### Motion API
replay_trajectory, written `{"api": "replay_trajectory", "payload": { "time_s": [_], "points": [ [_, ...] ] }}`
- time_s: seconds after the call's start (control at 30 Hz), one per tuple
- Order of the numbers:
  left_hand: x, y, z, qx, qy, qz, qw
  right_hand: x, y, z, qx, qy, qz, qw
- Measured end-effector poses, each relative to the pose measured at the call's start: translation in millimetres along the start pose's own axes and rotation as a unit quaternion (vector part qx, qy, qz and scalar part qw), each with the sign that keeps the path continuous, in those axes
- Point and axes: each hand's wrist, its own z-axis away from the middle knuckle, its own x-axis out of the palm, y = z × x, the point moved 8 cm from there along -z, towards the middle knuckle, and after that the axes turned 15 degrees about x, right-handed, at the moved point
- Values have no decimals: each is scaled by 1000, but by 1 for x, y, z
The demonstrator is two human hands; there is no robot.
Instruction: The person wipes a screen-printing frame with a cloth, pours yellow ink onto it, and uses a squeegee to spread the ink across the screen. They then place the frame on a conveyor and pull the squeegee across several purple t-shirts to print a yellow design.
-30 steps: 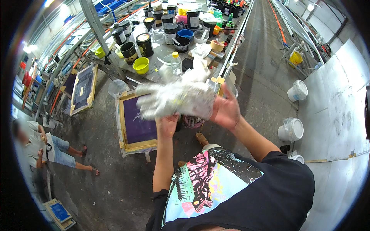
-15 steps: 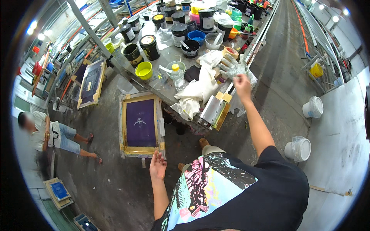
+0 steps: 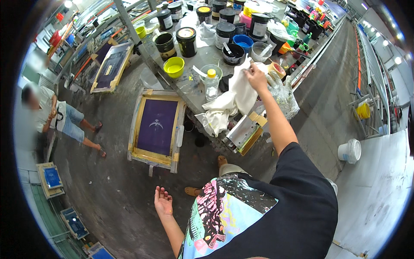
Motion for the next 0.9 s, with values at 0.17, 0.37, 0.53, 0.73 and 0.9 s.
{"api": "replay_trajectory", "payload": {
  "time_s": [0.17,0.37,0.53,0.73,0.9],
  "points": [
    [-48,20,-10,-7,42,-1,999,-26,-46,-11,-47,-4,-33,998],
    [-47,46,-51,15,-14,-19,1000,48,65,-30,119,-200,68,970],
    [-66,84,-43,50,-26,-78,995,80,66,35,46,-82,126,988],
    [-147,105,-40,41,17,-116,992,106,55,75,53,-103,265,957],
    [-207,134,-24,52,66,-140,987,61,-15,61,-7,89,83,993]
  ]
}}
